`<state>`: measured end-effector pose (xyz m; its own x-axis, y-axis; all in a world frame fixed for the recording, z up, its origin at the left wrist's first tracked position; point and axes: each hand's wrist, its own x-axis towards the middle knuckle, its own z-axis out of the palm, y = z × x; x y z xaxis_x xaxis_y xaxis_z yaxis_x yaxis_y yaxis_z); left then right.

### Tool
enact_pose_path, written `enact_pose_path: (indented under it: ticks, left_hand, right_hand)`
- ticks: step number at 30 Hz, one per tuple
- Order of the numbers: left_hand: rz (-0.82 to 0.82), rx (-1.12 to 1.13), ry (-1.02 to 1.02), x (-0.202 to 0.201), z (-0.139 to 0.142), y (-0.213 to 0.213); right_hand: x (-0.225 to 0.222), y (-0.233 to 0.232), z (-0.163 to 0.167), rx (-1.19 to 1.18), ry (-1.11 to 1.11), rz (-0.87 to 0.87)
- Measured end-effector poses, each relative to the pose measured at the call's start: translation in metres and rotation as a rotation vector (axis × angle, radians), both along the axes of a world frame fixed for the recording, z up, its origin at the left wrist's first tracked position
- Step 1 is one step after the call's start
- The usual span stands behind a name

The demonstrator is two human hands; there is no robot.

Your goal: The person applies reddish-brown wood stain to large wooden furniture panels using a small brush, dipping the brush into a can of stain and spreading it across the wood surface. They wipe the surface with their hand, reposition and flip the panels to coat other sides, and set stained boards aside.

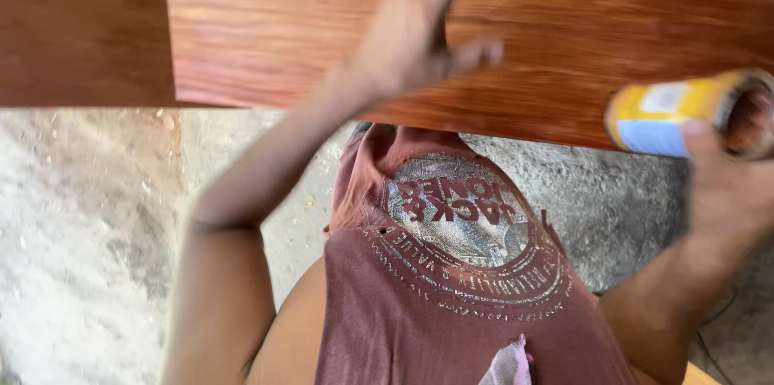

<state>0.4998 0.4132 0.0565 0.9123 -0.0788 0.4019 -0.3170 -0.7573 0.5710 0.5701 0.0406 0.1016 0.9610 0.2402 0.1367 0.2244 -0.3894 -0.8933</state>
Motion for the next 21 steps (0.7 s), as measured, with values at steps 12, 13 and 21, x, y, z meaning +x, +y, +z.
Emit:
enact_pose_path:
  ticks: [12, 13, 21]
  left_hand:
    - [0.447, -0.465, 0.024, -0.192, -0.049, 0.026]
    - [0.465, -0.477, -0.031, -0.212, -0.048, 0.033]
    - [0.483, -0.366, -0.121, -0.271, -0.084, 0.064]
  right_hand:
    - [-0.115, 0.261, 0.025, -0.419, -0.462, 0.969]
    - [-0.122, 0.263, 0.036, -0.421, -0.442, 1.029]
    - [-0.154, 0.262, 0.032, -0.795, -0.643, 0.948]
